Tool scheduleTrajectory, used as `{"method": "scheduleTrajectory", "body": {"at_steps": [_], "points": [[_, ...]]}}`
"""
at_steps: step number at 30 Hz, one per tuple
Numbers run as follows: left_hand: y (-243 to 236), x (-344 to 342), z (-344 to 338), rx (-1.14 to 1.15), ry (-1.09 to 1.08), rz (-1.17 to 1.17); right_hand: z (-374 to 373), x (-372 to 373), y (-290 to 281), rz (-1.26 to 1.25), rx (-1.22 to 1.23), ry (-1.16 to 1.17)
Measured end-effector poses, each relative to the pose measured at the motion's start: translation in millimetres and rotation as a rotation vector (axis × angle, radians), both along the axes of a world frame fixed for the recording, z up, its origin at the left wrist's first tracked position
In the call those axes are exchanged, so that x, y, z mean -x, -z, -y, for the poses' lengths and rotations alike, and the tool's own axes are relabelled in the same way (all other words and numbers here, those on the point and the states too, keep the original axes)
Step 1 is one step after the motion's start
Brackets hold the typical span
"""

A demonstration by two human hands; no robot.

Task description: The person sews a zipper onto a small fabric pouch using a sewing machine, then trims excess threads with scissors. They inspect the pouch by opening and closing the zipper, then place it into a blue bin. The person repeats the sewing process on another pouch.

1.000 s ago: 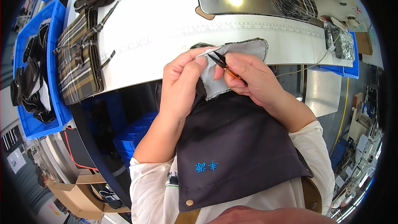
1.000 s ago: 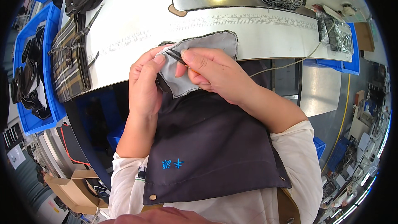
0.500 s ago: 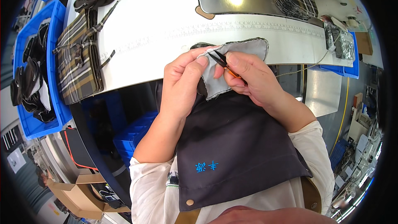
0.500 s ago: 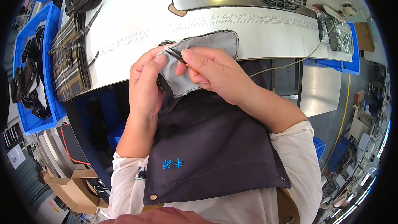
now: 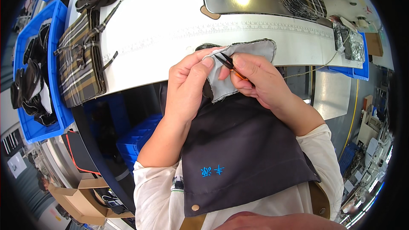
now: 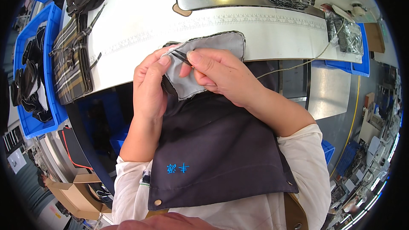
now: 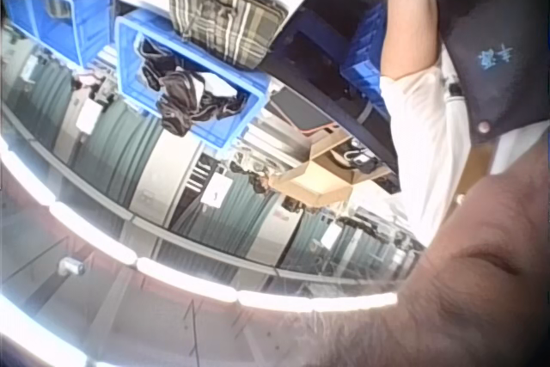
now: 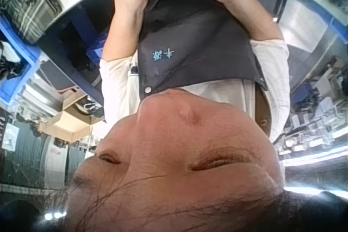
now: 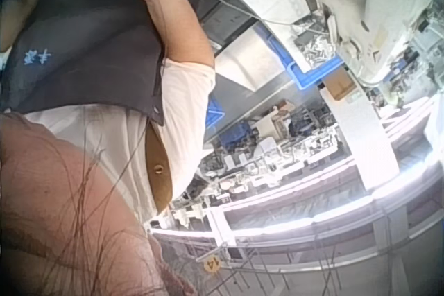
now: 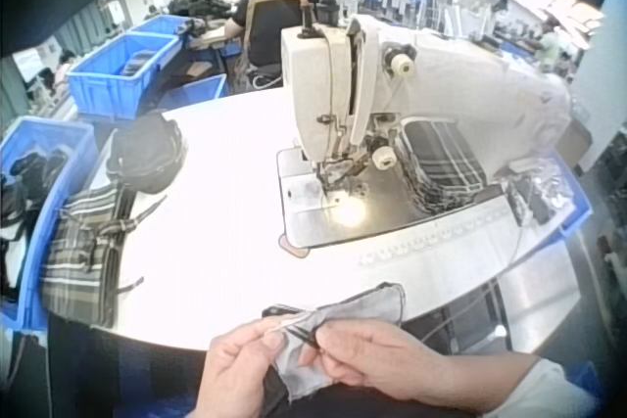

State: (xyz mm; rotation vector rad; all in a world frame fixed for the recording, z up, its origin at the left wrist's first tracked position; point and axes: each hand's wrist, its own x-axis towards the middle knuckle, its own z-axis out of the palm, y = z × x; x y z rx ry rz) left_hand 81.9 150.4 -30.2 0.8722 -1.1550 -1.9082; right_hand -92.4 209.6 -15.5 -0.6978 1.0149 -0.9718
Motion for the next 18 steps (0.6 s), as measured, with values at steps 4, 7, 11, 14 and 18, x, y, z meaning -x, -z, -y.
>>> {"method": "scheduleTrajectory", "body": {"at_steps": [4, 7, 11, 14, 18], "points": [[0.4, 0.5, -0.3, -0.003, 0.005, 0.008, -0.1, 0.9, -0.5, -0.008, 0.000, -0.008], [0.7, -0.7, -0.3, -0.001, 0.026, -0.003, 0.3, 0.3, 0.0, -0.006, -0.001, -0.003], [1.6, -0.9, -1.0, -0.004, 0.043, -0.014, 0.9, 0.3, 1.9, 0.028, 0.003, 0.006], [4.0, -1.2, -1.9, 0.027, 0.032, 0.035, 1.9, -1.2, 0.7, 0.059, -0.051, 0.028], [6.2, -2.3, -2.3, 0.065, 0.073, 0.068, 2.4, -1.2, 7.7, 0.099, -0.055, 0.033]]}}
